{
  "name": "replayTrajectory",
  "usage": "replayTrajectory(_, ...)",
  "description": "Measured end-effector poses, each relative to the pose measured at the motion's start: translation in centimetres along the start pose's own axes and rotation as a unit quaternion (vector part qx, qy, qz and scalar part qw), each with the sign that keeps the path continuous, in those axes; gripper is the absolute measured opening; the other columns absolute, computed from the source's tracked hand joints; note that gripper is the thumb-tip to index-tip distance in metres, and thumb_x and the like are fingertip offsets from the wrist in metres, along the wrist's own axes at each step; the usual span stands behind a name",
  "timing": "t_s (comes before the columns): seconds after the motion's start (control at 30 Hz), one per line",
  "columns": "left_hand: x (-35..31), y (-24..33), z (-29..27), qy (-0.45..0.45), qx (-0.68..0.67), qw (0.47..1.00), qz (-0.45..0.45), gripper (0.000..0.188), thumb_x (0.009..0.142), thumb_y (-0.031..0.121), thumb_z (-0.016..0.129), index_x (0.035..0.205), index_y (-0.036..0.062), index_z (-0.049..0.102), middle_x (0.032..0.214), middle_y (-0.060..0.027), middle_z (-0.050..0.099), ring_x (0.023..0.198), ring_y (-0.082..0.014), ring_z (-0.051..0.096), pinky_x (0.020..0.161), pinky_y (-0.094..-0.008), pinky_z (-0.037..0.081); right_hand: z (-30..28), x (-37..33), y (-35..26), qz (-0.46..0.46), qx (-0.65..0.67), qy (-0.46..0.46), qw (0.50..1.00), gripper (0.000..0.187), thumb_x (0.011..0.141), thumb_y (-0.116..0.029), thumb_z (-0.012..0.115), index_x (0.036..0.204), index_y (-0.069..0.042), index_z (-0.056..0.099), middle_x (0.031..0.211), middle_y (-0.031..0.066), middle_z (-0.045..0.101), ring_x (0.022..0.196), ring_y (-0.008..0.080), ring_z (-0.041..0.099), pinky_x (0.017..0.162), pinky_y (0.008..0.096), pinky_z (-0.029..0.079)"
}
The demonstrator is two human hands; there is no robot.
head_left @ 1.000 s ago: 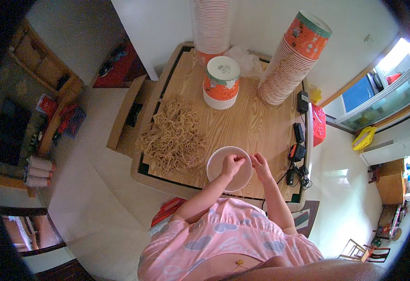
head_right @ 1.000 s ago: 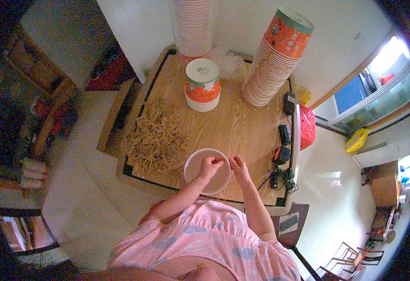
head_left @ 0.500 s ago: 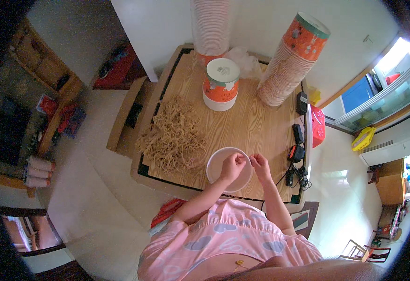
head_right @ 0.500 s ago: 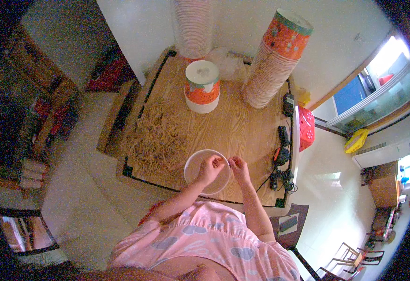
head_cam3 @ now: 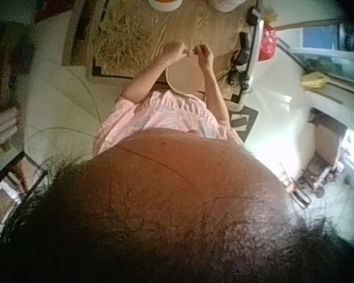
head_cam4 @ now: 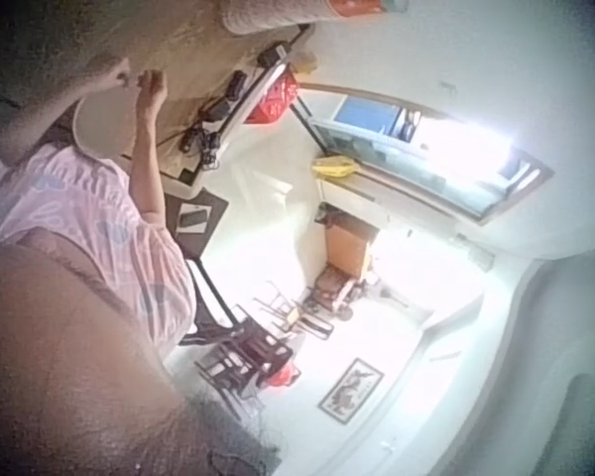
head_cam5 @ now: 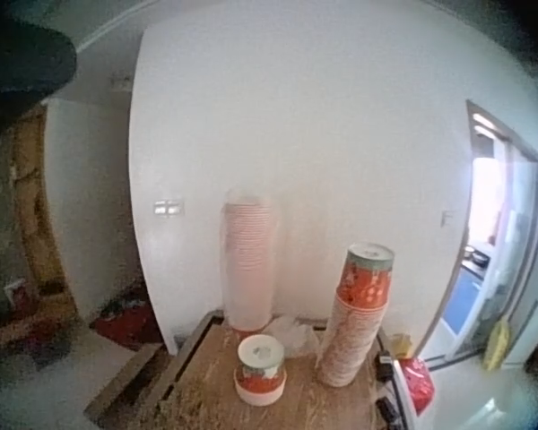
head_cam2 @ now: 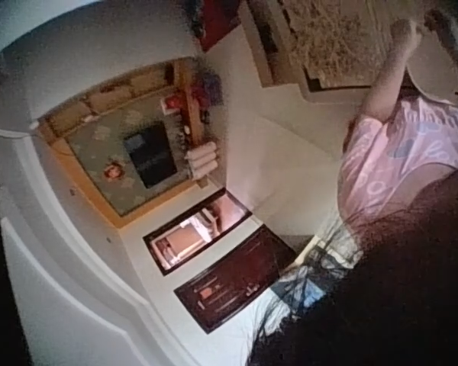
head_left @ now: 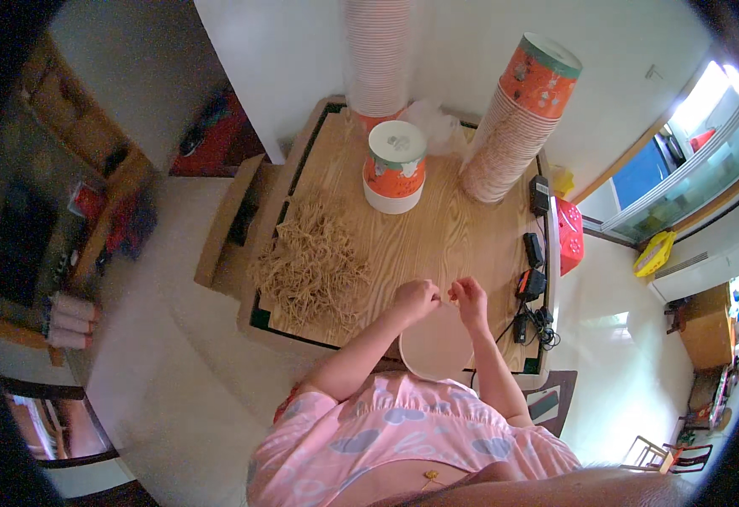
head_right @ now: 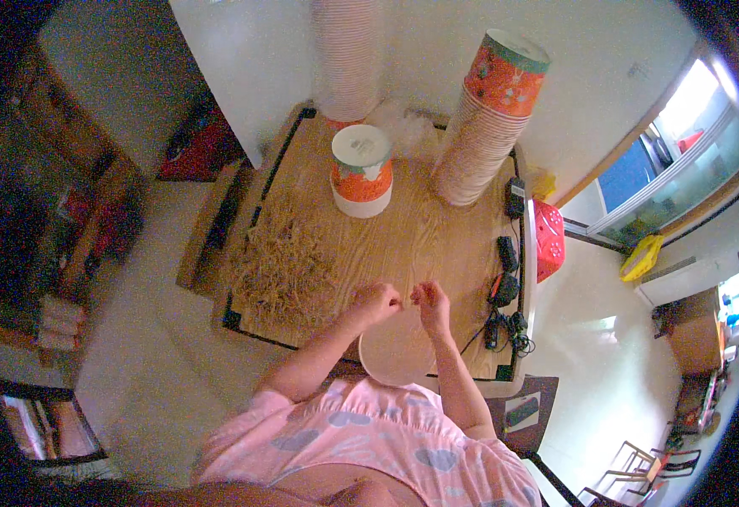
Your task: The person is handling and inspecting paper bowls, likely for a packaging or product preparation task.
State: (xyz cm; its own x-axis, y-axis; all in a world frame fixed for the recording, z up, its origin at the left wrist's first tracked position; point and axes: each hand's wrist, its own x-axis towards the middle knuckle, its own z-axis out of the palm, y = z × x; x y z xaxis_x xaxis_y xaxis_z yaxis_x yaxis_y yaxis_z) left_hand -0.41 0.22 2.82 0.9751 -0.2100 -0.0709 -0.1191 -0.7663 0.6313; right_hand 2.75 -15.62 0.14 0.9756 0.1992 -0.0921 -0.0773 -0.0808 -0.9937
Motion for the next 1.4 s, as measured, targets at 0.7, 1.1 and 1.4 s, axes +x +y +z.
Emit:
replayTrajectory(0.7,0.8,-2.5,4.9,0.091,-0.351,0.927,-0.095,0.017,0.069,0.019,0.067,0.073,0.0027,0.064,0.065,-0.0097,0.063,0.057,-0.0143,0.060,0.055,-0.0272,0.046,-1.4,1.3,-1.3,0.039,-0.017,-0.096,0.994,0.016,0.085,-0.015,0.052,0.088,0.000,0.057,0.076,0.0028,0.059,0.067,0.0096,0.053,0.062,0.0226,0.044)
replayTrajectory(1.1,0.9,-3.1,4.8,0.132,-0.411,0.894,-0.122,0.018,0.073,0.018,0.065,0.070,0.0017,0.060,0.062,-0.0023,0.059,0.058,-0.0075,0.052,0.054,-0.0251,0.043,0.2,-1.7,-4.7,-0.182,-0.265,0.004,0.947,0.010,0.072,-0.008,0.062,0.075,-0.003,0.054,0.072,0.0058,0.053,0.067,0.0158,0.050,0.061,0.0272,0.041)
replayTrajectory(1.4,0.1,-1.0,2.8,0.083,-0.561,0.814,-0.128,0.015,0.077,0.021,0.061,0.071,0.0072,0.060,0.057,0.0045,0.050,0.047,-0.0044,0.041,0.043,-0.0201,0.032,1.8,-4.0,-3.4,-0.224,-0.357,-0.045,0.906,0.014,0.068,-0.007,0.064,0.080,-0.006,0.058,0.083,0.0084,0.055,0.080,0.0261,0.052,0.071,0.0351,0.042)
